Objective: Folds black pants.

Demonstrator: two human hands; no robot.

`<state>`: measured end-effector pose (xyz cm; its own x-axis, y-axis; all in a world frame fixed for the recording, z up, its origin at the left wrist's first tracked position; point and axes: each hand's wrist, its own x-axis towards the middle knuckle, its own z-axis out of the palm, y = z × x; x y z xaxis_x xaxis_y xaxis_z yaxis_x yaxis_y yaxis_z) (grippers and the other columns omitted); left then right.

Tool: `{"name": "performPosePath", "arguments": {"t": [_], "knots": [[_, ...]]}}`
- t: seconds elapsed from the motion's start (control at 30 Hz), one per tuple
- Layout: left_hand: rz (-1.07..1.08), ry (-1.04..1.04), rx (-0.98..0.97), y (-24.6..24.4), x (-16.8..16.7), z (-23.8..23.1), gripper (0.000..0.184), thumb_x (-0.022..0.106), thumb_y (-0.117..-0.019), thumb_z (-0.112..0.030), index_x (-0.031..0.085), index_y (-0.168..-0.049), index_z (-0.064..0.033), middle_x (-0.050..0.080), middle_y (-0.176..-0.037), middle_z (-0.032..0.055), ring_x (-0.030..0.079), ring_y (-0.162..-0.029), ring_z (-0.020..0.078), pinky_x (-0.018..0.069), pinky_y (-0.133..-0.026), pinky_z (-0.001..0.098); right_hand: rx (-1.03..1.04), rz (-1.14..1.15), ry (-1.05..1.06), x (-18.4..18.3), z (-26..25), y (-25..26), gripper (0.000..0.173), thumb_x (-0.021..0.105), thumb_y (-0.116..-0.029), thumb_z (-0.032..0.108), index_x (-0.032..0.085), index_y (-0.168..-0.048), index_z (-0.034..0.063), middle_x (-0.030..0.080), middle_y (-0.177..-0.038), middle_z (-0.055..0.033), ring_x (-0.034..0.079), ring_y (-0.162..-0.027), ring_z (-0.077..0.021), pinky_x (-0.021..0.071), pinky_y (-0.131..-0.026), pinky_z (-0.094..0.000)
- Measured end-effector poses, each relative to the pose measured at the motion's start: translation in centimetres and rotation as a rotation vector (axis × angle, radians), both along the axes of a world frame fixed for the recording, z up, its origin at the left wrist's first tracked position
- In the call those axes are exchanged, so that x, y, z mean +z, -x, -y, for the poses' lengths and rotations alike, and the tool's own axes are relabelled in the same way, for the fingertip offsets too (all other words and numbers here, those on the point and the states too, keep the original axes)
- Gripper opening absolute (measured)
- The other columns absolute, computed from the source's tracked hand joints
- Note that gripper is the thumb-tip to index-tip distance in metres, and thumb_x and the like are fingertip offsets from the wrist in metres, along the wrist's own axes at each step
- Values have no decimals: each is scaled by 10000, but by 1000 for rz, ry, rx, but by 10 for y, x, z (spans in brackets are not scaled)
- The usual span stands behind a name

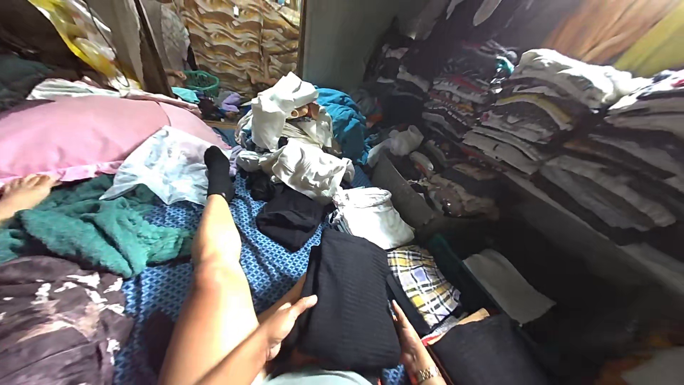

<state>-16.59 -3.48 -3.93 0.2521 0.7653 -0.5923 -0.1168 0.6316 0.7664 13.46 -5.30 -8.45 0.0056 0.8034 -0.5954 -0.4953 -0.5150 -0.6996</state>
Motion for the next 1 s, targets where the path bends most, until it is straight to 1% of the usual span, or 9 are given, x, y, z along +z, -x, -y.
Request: {"name": "performPosePath", "arguments": {"t": [0.13,0.23,0.33,0.43,0.53,0.67,0.77,0.87,1.0], "knots": [[-40,24,-81,-6,2,-6,510,733,-948,-205,501,-1331,40,712,-1093,150,711,-1005,209,581,-915,390,49,135,23,2,0,3,280,443,-1061,260,646,-1106,72,752,-886,-80,738,-796,-165,627,-711,-368],[-81,37,-111,-6,0,-7,571,756,-918,-184,463,-1342,62,697,-1097,175,706,-1002,227,577,-911,402,98,228,42,2,-2,4,217,507,-1037,186,615,-1155,39,739,-892,-89,727,-803,-159,618,-726,-357],[-161,-66,-133,-6,-4,-8,680,783,-904,-200,416,-1428,29,665,-1229,179,677,-1115,224,551,-985,399,154,308,-44,1,-11,-1,324,519,-1027,175,518,-1318,32,732,-980,-113,730,-853,-176,622,-765,-372],[-437,-313,-190,-7,2,-24,951,810,-873,-356,277,-1585,-18,380,-1572,251,396,-1459,340,343,-1198,482,192,525,-125,4,-33,-8,608,558,-1033,230,318,-1551,22,553,-1392,-213,612,-1174,-267,531,-959,-448],[-647,-510,-140,-19,17,-53,957,796,-859,-473,357,-1559,10,380,-1536,305,366,-1434,456,319,-1183,559,170,626,-226,13,-62,-7,705,603,-1015,237,259,-1575,-19,407,-1546,-254,480,-1369,-307,429,-1109,-449],[-700,-437,-185,-32,28,-96,860,752,-883,-545,498,-1445,56,424,-1506,289,367,-1433,443,305,-1182,555,55,487,-260,24,-95,8,524,625,-1008,173,425,-1452,-19,637,-1245,-187,660,-1067,-205,558,-922,-380],[-730,-339,-246,-40,31,-116,858,816,-838,-499,517,-1418,57,423,-1519,264,371,-1440,415,326,-1161,571,-28,407,-218,27,-107,15,422,665,-959,62,518,-1342,-35,687,-1072,-174,695,-900,-202,592,-806,-377],[-704,-401,-192,-46,33,-117,755,875,-802,-326,552,-1402,-2,465,-1486,234,406,-1411,404,365,-1129,577,-117,418,-216,30,-107,18,416,681,-900,-48,536,-1290,-35,680,-1035,-163,685,-858,-196,588,-765,-374],[-648,-833,-134,-50,23,-101,423,803,-857,-153,647,-1178,74,639,-1240,263,596,-1216,393,448,-1064,531,-210,482,-390,21,-97,15,468,704,-767,-168,583,-1201,-45,698,-1042,-141,690,-919,-177,600,-796,-371]]}}
